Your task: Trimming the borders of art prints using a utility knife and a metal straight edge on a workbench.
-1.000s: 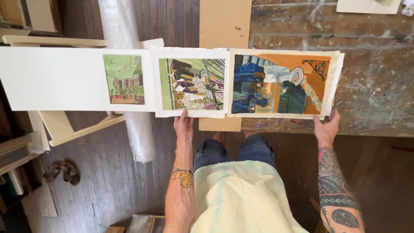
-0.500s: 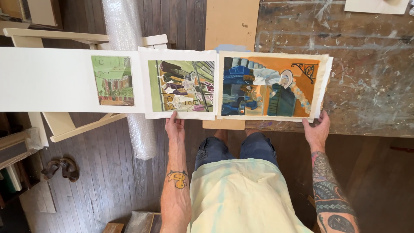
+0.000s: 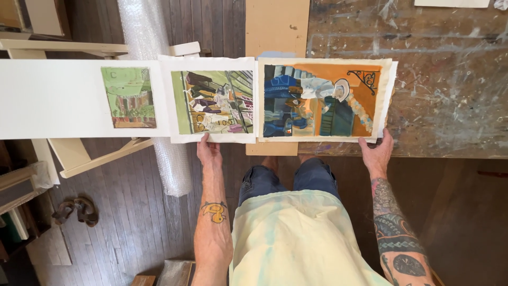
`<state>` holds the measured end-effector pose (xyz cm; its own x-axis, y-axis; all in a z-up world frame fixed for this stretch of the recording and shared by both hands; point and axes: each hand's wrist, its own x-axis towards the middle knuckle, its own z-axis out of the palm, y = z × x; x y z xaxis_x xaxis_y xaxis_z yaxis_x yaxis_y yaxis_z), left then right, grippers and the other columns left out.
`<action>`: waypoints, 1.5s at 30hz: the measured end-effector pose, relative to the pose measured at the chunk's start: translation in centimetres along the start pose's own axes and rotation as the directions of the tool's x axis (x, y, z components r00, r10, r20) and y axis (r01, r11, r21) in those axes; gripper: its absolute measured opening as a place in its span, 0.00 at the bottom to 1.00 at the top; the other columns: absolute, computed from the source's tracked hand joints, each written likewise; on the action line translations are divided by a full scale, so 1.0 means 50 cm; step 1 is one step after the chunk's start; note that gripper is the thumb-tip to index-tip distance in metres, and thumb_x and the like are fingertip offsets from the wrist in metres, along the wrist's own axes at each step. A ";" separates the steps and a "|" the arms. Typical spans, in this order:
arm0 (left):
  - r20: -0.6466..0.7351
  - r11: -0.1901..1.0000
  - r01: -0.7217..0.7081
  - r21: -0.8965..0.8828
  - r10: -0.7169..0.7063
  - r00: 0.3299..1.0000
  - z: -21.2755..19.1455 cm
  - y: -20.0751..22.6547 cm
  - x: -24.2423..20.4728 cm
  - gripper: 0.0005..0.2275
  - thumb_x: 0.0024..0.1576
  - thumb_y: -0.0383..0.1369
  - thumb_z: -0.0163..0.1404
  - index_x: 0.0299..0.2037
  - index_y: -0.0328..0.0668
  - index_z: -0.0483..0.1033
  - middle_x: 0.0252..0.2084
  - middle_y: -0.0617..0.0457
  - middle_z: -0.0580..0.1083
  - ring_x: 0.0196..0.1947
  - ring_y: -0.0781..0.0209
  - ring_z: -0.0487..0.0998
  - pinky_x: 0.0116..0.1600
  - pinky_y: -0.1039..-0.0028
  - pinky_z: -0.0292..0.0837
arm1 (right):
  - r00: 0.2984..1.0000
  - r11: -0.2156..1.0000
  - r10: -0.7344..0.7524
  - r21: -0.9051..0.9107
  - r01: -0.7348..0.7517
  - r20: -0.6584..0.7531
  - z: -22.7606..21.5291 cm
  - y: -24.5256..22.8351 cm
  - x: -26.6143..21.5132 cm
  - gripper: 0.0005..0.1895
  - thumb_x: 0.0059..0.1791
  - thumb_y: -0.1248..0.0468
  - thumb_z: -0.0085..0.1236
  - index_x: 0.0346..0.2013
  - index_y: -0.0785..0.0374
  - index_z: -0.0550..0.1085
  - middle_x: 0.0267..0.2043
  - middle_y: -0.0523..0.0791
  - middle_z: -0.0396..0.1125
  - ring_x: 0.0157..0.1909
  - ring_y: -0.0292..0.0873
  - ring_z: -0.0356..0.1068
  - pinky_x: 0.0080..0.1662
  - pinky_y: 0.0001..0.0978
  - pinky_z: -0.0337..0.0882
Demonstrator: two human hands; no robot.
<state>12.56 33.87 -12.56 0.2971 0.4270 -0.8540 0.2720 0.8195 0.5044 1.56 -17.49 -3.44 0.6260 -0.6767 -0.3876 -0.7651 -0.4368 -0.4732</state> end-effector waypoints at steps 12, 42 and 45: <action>0.179 0.985 0.056 0.161 -0.085 0.980 -0.064 0.020 0.010 0.21 0.58 0.35 0.61 0.60 0.42 0.70 0.56 0.55 0.71 0.58 0.58 0.74 0.63 0.68 0.71 | 0.999 0.998 -0.041 0.038 0.042 -0.023 -0.020 0.034 0.037 0.40 0.43 0.62 0.70 0.67 0.72 0.65 0.64 0.62 0.59 0.65 0.62 0.63 0.60 0.44 0.73; 0.500 0.466 -0.352 0.812 -0.243 0.831 1.010 -0.716 -0.522 0.34 0.51 0.40 0.56 0.67 0.31 0.63 0.62 0.41 0.73 0.61 0.51 0.74 0.69 0.64 0.69 | 0.863 0.868 -0.478 -0.240 0.435 -0.165 -0.186 -0.281 0.922 0.40 0.41 0.50 0.83 0.48 0.62 0.61 0.46 0.48 0.61 0.47 0.45 0.63 0.48 0.40 0.71; 0.458 0.421 -0.355 0.835 -0.173 0.872 1.026 -0.815 -0.488 0.38 0.43 0.47 0.59 0.64 0.37 0.66 0.56 0.43 0.75 0.56 0.54 0.76 0.62 0.66 0.70 | 0.914 0.920 -0.387 -0.122 0.373 -0.120 -0.203 -0.275 0.864 0.39 0.40 0.55 0.81 0.52 0.62 0.61 0.48 0.47 0.64 0.48 0.43 0.65 0.50 0.38 0.70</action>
<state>41.16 -29.56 -5.76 0.6314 0.0555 -0.7735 0.7730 -0.1256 0.6219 37.57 -46.73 -5.65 0.8503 -0.5208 -0.0759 -0.4883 -0.7269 -0.4829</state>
